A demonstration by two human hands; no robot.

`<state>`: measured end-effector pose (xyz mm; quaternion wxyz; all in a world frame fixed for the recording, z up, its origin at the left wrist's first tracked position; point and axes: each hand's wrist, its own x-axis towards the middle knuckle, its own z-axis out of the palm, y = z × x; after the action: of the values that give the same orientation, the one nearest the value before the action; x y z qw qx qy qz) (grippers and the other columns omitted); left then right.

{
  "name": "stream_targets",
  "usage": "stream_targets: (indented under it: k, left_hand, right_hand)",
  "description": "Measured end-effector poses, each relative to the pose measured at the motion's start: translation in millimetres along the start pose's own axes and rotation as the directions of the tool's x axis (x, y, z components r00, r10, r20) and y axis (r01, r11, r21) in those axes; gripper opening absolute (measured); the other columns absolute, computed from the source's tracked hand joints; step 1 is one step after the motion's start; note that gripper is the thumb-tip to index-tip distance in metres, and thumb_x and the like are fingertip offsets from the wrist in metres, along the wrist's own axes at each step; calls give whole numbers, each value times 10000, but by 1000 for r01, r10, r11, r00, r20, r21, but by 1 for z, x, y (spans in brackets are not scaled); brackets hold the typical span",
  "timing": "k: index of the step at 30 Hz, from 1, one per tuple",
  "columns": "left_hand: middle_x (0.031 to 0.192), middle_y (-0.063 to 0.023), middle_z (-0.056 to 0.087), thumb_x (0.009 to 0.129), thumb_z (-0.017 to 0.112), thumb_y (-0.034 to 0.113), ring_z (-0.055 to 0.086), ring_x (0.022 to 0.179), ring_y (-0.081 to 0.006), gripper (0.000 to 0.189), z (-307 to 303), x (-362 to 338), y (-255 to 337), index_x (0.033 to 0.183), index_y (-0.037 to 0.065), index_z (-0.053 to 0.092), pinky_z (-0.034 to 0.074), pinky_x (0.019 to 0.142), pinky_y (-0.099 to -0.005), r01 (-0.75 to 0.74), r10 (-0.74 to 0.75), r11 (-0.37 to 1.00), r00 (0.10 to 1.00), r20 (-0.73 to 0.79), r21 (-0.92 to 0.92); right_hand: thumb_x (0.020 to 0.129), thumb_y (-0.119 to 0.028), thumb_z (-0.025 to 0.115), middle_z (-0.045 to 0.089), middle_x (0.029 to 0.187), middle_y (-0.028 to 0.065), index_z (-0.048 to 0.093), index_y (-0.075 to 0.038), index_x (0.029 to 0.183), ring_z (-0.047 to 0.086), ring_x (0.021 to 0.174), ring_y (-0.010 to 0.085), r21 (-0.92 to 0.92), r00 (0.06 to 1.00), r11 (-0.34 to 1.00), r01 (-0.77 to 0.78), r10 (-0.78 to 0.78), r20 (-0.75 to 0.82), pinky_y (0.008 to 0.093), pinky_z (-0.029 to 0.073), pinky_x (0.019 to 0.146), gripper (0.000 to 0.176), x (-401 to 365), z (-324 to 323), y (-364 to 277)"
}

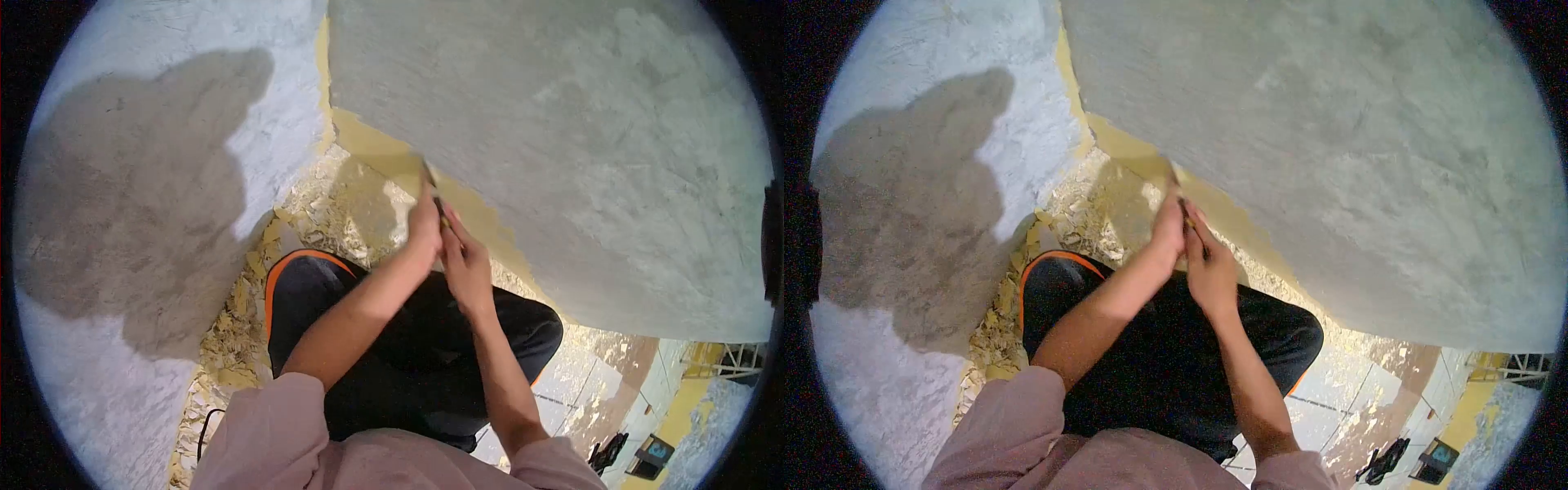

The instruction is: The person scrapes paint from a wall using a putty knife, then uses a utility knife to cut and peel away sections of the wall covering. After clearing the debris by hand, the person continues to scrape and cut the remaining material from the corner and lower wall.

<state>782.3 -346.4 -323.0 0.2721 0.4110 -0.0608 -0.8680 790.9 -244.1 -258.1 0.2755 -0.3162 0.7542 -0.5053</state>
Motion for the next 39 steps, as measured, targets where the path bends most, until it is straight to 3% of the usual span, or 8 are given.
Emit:
stream_targets:
  k: [8, 11, 24, 26, 28, 29, 35, 39]
  left_hand:
    - [536, 9, 351, 849, 455, 561, 361, 440, -115, 478, 10, -37, 30, 681, 117, 399, 352, 402, -243, 194, -195, 981, 976, 93, 14]
    - [564, -5, 373, 866, 470, 511, 367, 444, -112, 469, 4, -13, 42, 694, 81, 399, 383, 415, -249, 60, -58, 996, 998, 35, -70]
    - [613, 6, 405, 893, 433, 477, 385, 463, -100, 409, 1, -23, 35, 746, 96, 415, 376, 422, -217, 91, -95, 995, 991, 93, 49]
    - [619, -17, 465, 846, 491, 524, 494, 561, -131, 463, 6, -50, -9, 755, 69, 494, 454, 533, -277, 130, -140, 988, 981, 136, 79]
    - [701, -34, 498, 874, 468, 491, 512, 612, -137, 429, 16, -80, -33, 878, 62, 483, 465, 584, -278, 320, -331, 944, 922, 203, 82]
    - [733, -33, 499, 874, 450, 506, 523, 661, -142, 435, 14, -83, -43, 900, 73, 484, 475, 622, -280, 346, -365, 931, 900, 238, 118]
    - [825, -44, 509, 868, 444, 511, 548, 784, -155, 459, 8, -75, -55, 995, 72, 491, 488, 710, -297, 356, -384, 923, 862, 330, 144]
    - [811, -45, 513, 869, 463, 493, 535, 766, -152, 452, 11, -58, -48, 994, 61, 501, 480, 719, -308, 291, -291, 956, 905, 310, 49]
  right_hand:
    - [917, -130, 419, 544, 1203, 125, 460, 6, 1238, 544, 858, 126, -253, 977, 953, 169, -195, -82, 258, 426, 764, 351, 5, 19, -6]
    - [919, -117, 408, 525, 1228, 129, 451, 5, 1246, 548, 997, 159, -102, 999, 995, -4, 0, -44, 258, 406, 845, 352, 15, 29, -4]
    - [904, -98, 432, 448, 1299, 162, 473, 2, 1229, 360, 1252, 226, -44, 998, 998, 52, -54, -36, 303, 284, 998, 342, -2, 22, -19]
    - [904, -114, 429, 484, 1254, 176, 474, -53, 1241, 409, 1219, 234, -190, 995, 979, 77, -88, -52, 304, 321, 983, 346, -26, -20, -8]
    - [919, -142, 433, 579, 761, 34, 481, -60, 1253, 508, 589, 80, -174, 993, 979, -107, 97, -69, 204, 418, 548, 347, -47, -58, 1]
    - [918, -180, 456, 418, 597, -56, 486, -109, 1261, 288, 431, 21, -24, 974, 977, -212, 209, -90, 184, 261, 393, 352, -56, -71, -3]
    - [911, -178, 472, 406, 601, -50, 511, -124, 1245, 342, 517, 37, 84, 901, 902, -424, 429, -64, 192, 298, 463, 340, -54, -86, -4]
    - [913, -185, 461, 501, 670, -9, 499, -105, 1249, 381, 498, 37, 23, 978, 978, -208, 209, -18, 188, 317, 444, 347, -41, -74, 16]
